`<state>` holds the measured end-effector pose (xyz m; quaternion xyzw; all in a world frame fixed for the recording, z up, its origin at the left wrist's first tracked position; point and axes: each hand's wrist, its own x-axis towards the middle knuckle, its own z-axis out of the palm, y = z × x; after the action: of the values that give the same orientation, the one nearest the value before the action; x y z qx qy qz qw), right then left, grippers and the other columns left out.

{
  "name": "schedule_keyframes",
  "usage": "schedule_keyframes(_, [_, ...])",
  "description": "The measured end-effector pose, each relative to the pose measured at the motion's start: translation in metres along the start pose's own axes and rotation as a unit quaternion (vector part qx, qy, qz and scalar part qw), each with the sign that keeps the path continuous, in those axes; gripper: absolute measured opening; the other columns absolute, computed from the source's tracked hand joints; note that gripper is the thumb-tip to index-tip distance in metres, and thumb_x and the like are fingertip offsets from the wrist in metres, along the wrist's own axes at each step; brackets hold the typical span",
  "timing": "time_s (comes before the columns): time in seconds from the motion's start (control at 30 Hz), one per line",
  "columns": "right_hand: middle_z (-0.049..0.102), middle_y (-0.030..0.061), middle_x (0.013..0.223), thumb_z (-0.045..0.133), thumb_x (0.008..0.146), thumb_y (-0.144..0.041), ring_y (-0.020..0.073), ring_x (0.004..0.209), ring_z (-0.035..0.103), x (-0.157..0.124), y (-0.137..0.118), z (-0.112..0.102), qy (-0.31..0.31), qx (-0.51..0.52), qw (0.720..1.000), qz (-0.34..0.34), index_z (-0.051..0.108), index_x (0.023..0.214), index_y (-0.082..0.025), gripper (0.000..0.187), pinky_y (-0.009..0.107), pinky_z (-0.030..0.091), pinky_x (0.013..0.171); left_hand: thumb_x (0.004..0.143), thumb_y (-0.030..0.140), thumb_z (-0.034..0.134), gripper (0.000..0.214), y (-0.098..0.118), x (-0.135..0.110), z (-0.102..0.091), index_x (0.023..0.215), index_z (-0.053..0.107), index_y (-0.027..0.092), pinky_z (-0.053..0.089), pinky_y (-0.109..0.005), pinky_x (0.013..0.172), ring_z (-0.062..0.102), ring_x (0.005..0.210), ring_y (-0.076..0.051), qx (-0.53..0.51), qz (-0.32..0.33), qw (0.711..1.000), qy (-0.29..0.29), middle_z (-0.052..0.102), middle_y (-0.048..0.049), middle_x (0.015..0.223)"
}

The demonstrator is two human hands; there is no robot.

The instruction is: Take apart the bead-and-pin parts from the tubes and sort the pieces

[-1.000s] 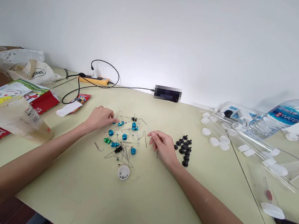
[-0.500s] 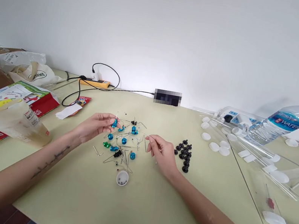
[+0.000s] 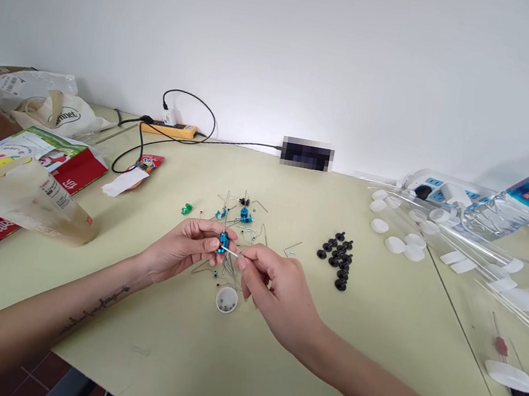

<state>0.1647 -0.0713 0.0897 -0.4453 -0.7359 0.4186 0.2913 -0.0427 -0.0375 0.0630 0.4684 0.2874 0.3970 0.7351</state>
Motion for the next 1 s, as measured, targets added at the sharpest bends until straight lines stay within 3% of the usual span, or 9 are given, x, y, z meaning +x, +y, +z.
schedule_keyframes(0.3, [0.057,-0.0045,0.055,0.042,0.095,-0.035,0.0095,0.047,0.044,0.0015,0.0006,-0.0011,-0.009,0.019,0.999,0.024,0.054,0.077,-0.021,0.025,0.023,0.032,0.046,0.075,0.023,0.071,0.019,-0.0035,-0.0011,0.0051,0.092,0.068,0.015,0.051,-0.026,0.071,0.062,0.071,-0.011,0.04,0.013,0.999,0.013,0.066,-0.0056,0.096])
schedule_keyframes(0.5, [0.057,-0.0042,0.055,0.043,0.094,-0.036,0.0087,0.047,0.043,0.0035,0.002,-0.0025,-0.013,0.07,0.997,0.039,0.054,0.08,-0.02,0.024,0.022,0.032,0.045,0.07,0.021,0.074,0.017,-0.0041,-0.0004,0.0048,0.084,0.067,0.013,0.045,-0.019,0.061,0.056,0.063,-0.006,0.086,0.019,0.995,0.052,0.065,-0.0029,0.089])
schedule_keyframes(0.77, [0.058,-0.0033,0.054,0.044,0.093,-0.038,0.009,0.047,0.044,0.0052,0.0042,-0.0015,-0.03,0.103,0.992,0.063,0.054,0.079,-0.02,0.025,0.022,0.034,0.046,0.082,0.023,0.062,0.017,-0.0026,0.0015,0.0012,0.095,0.062,0.011,0.05,-0.027,0.076,0.063,0.078,-0.013,0.077,0.035,0.996,-0.01,0.067,-0.0079,0.089])
schedule_keyframes(1.0, [0.056,-0.0033,0.052,0.045,0.093,-0.035,0.0074,0.045,0.042,0.0075,0.0025,-0.002,-0.046,0.153,0.982,0.096,0.059,0.082,-0.018,0.024,0.02,0.034,0.046,0.082,0.021,0.061,0.014,-0.0028,0.0009,0.0054,0.093,0.062,0.012,0.052,-0.028,0.078,0.063,0.079,-0.013,0.125,0.038,0.991,-0.003,0.067,-0.0061,0.088])
